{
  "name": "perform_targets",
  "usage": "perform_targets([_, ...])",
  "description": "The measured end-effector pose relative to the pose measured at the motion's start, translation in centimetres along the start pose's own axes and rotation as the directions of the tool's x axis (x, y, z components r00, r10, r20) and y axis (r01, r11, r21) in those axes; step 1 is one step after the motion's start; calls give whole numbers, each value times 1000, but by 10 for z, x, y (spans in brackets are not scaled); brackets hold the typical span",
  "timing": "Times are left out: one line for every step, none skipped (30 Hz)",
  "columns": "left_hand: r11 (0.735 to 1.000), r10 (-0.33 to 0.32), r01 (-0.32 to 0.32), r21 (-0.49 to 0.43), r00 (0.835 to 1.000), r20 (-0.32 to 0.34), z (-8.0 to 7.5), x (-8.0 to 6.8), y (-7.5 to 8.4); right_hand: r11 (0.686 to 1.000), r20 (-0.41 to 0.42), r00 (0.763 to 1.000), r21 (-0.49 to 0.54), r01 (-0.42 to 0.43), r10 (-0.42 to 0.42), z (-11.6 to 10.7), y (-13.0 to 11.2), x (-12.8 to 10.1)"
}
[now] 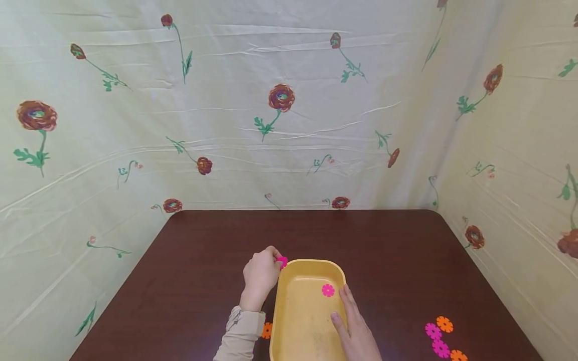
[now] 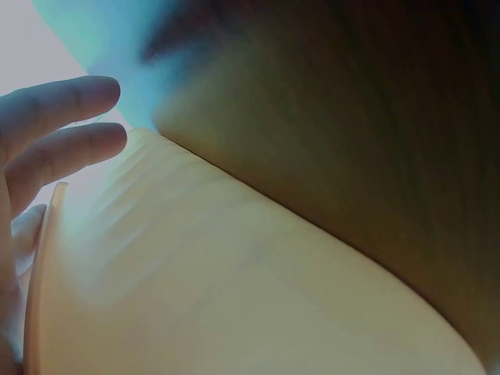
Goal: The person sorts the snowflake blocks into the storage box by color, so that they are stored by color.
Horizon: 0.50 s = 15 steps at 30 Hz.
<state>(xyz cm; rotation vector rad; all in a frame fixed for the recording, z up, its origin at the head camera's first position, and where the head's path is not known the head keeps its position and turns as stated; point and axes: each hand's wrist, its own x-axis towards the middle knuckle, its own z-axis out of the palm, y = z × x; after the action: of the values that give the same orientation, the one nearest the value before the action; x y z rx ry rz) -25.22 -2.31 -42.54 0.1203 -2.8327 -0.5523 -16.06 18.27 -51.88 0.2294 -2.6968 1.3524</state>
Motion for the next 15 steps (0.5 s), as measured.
perform_targets([1000,8,-8,2,1000,4,1,0,4,1000,4,1000,2,-4,4,0,0,0])
perform_targets([1000,13,-13,5,1000,13,3,-1,8,1000,5,1000,6,-7,7,0,0,0])
perform_targets([1000,20,-20,6,1000,19,4,-1,12,1000,7,1000,8,-11,11,0,0,0])
perform_targets([1000,29,-29,6,999,22,5,-1,16,1000,9,1000,9,-15,15,0,0,0])
perform_targets([999,39,-39,5,999,20,7,-2,20,1000,10,1000,9,-20,20,-1,0,0])
perform_targets([999,49,-49,4,999,20,9,-2,24,1000,10,1000,9,-25,25,-1,-1,0])
perform_targets([999,55,-55,0,998,24,10,-2,27,1000,9,1000,11,-27,27,-1,-1,-1])
perform_targets([998,58,-58,-4,998,27,12,-3,30,999,10,1000,15,-29,29,-2,-2,-1])
perform_targets([998,60,-60,-7,998,26,13,-3,33,999,7,1000,17,-28,28,-2,-2,-1])
perform_targets([998,61,-61,-7,998,25,15,-4,35,999,4,1000,18,-26,26,-2,-2,-1])
perform_targets([998,62,-62,-10,998,27,17,-4,37,1000,3,1000,19,-23,23,-1,-1,-1])
perform_targets([998,63,-63,-10,998,28,19,-4,39,1000,0,1000,20,-19,19,-1,-1,-1])
perform_targets([998,64,-64,-9,997,30,21,-5,40,1000,-3,1000,19,-16,16,-1,-1,-1])
perform_targets([998,70,-70,-6,997,27,23,-6,42,1000,-7,1000,19,-12,12,-1,0,-1])
perform_targets([997,75,-75,-2,997,24,25,-6,44,1000,-11,1000,17,-10,10,-1,0,-1])
